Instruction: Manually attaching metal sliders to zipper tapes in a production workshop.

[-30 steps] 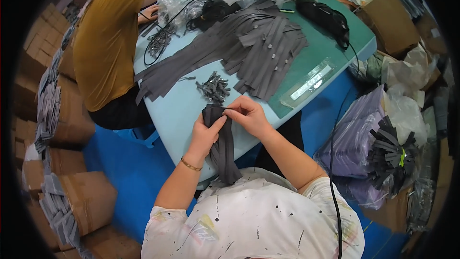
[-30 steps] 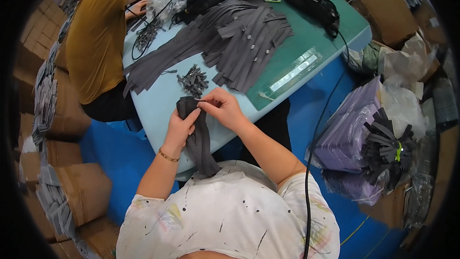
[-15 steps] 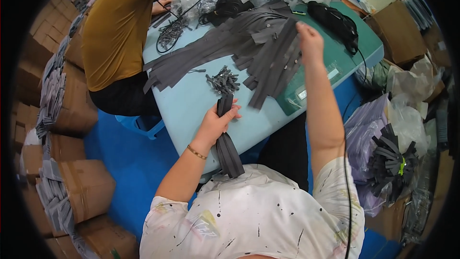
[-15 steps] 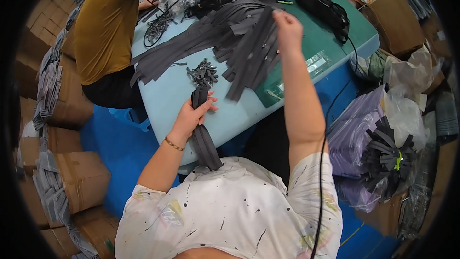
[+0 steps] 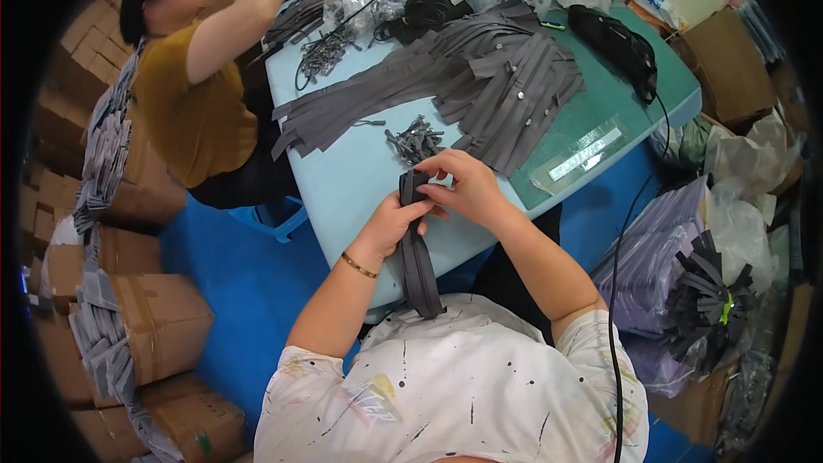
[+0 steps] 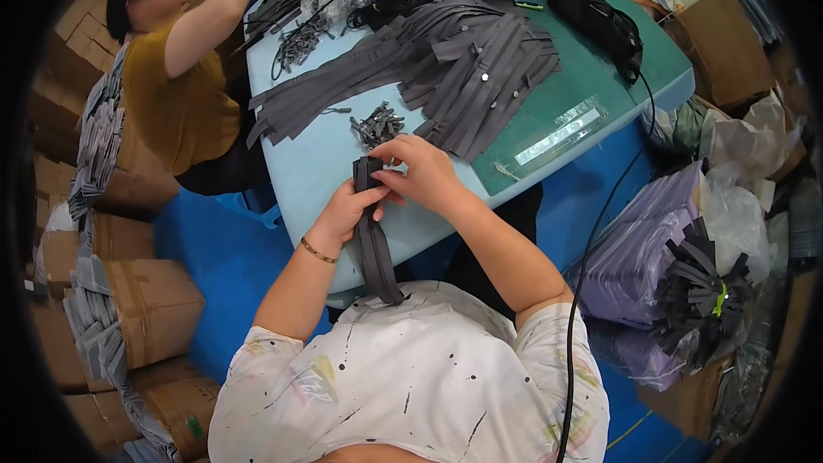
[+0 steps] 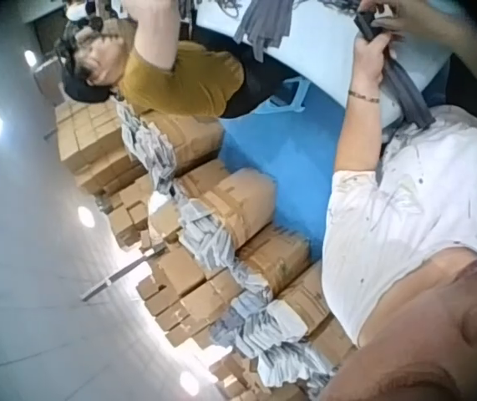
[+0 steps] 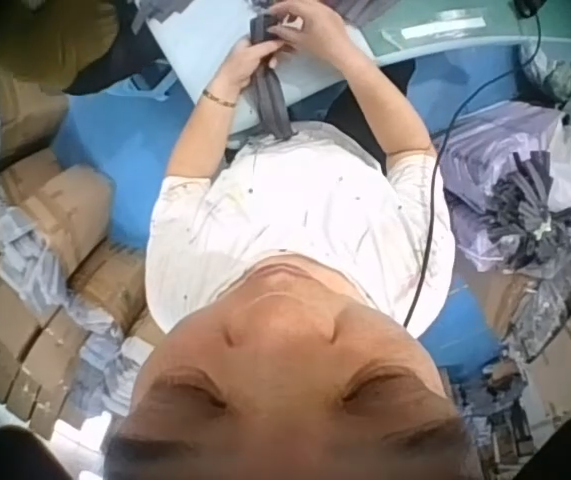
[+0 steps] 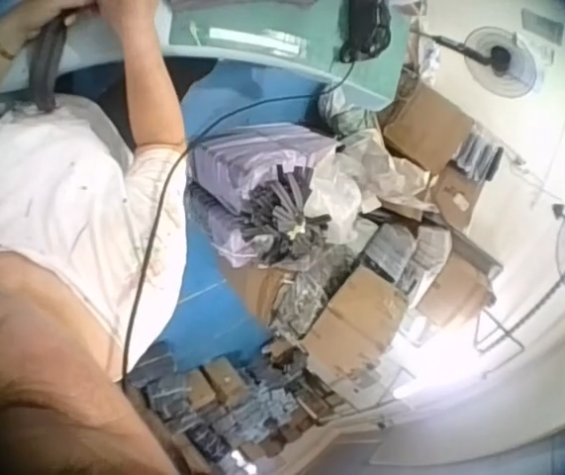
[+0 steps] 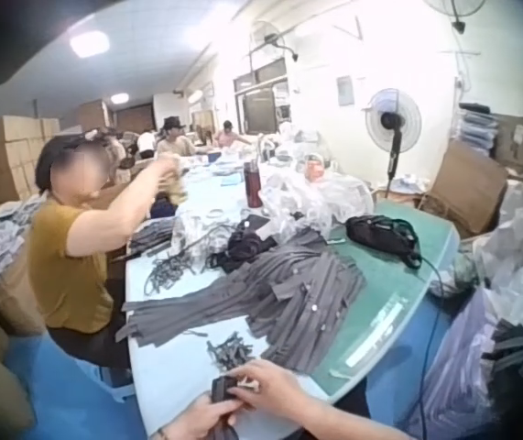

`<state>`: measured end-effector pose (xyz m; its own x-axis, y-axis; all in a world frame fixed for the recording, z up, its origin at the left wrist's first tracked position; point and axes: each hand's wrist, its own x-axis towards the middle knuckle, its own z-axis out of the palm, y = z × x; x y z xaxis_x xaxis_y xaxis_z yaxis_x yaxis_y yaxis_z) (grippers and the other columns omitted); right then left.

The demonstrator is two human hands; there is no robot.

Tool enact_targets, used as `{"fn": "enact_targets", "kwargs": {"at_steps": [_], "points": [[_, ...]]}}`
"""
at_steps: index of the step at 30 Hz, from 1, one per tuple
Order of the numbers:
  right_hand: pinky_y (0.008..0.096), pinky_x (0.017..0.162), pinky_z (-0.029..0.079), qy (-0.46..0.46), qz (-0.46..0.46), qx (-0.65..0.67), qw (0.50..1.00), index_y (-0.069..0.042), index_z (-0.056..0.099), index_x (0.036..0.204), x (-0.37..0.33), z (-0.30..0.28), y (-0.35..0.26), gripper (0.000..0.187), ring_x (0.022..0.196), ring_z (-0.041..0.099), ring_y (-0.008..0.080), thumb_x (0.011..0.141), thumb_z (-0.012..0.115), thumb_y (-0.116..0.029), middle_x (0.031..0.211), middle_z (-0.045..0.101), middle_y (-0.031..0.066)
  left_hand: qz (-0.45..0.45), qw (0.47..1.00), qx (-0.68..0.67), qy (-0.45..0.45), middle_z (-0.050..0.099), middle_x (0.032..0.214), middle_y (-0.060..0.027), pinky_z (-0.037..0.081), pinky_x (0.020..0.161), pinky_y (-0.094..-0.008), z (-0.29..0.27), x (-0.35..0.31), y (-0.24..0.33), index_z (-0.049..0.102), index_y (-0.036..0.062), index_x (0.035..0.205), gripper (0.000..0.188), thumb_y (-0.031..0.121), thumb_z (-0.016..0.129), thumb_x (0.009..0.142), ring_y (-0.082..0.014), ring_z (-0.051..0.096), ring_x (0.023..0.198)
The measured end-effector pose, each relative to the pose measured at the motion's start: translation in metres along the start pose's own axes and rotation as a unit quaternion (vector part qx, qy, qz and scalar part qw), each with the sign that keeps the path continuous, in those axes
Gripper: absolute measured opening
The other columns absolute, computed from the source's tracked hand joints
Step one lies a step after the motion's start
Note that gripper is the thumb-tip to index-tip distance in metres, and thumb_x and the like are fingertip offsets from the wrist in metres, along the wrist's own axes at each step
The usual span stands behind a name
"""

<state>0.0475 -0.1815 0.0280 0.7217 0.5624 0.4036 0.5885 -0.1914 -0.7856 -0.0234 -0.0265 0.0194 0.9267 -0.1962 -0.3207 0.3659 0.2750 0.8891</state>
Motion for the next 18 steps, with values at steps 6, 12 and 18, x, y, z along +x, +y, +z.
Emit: {"fn": "enact_targets", "kwargs": {"at_steps": [6, 12, 18], "points": [[0.0207, 0.054, 0.043, 0.033, 0.106, 0.145, 0.983, -0.006, 0.059, 0.095, -0.009, 0.007, 0.004, 0.024, 0.066, 0.055, 0.0077, 0.074, 0.069, -0.006, 0.077, 0.059, 0.0007, 0.013, 1.0, 0.012, 0.002, 0.064, 0.089, -0.0097, 0.043, 0.054, -0.0207, 0.001, 0.0, 0.0, 0.055, 0.0024, 0.108, 0.023, 0.014, 0.053, 0.088, -0.0108, 0.057, 0.067], [0.0189, 0.062, 0.044, 0.05, 0.165, 0.286, 0.943, -0.001, 0.061, 0.088, -0.02, 0.011, 0.017, 0.014, 0.069, 0.056, 0.0047, 0.077, 0.069, -0.006, 0.079, 0.063, 0.0003, 0.092, 0.991, -0.056, 0.081, 0.063, 0.095, -0.0105, 0.046, 0.057, -0.0219, 0.002, -0.002, 0.002, 0.055, -0.0005, 0.108, 0.027, 0.021, 0.053, 0.091, -0.0156, 0.062, 0.079], [0.0181, 0.066, 0.044, 0.03, 0.2, 0.279, 0.939, 0.001, 0.062, 0.091, -0.031, 0.012, 0.021, 0.013, 0.075, 0.056, 0.0042, 0.081, 0.066, -0.006, 0.084, 0.062, -0.0001, 0.171, 0.952, -0.051, 0.25, 0.059, 0.075, -0.0054, 0.045, 0.059, -0.0239, -0.008, 0.003, -0.005, 0.053, 0.0025, 0.088, 0.02, 0.022, 0.054, 0.091, -0.0112, 0.054, 0.063]]}}
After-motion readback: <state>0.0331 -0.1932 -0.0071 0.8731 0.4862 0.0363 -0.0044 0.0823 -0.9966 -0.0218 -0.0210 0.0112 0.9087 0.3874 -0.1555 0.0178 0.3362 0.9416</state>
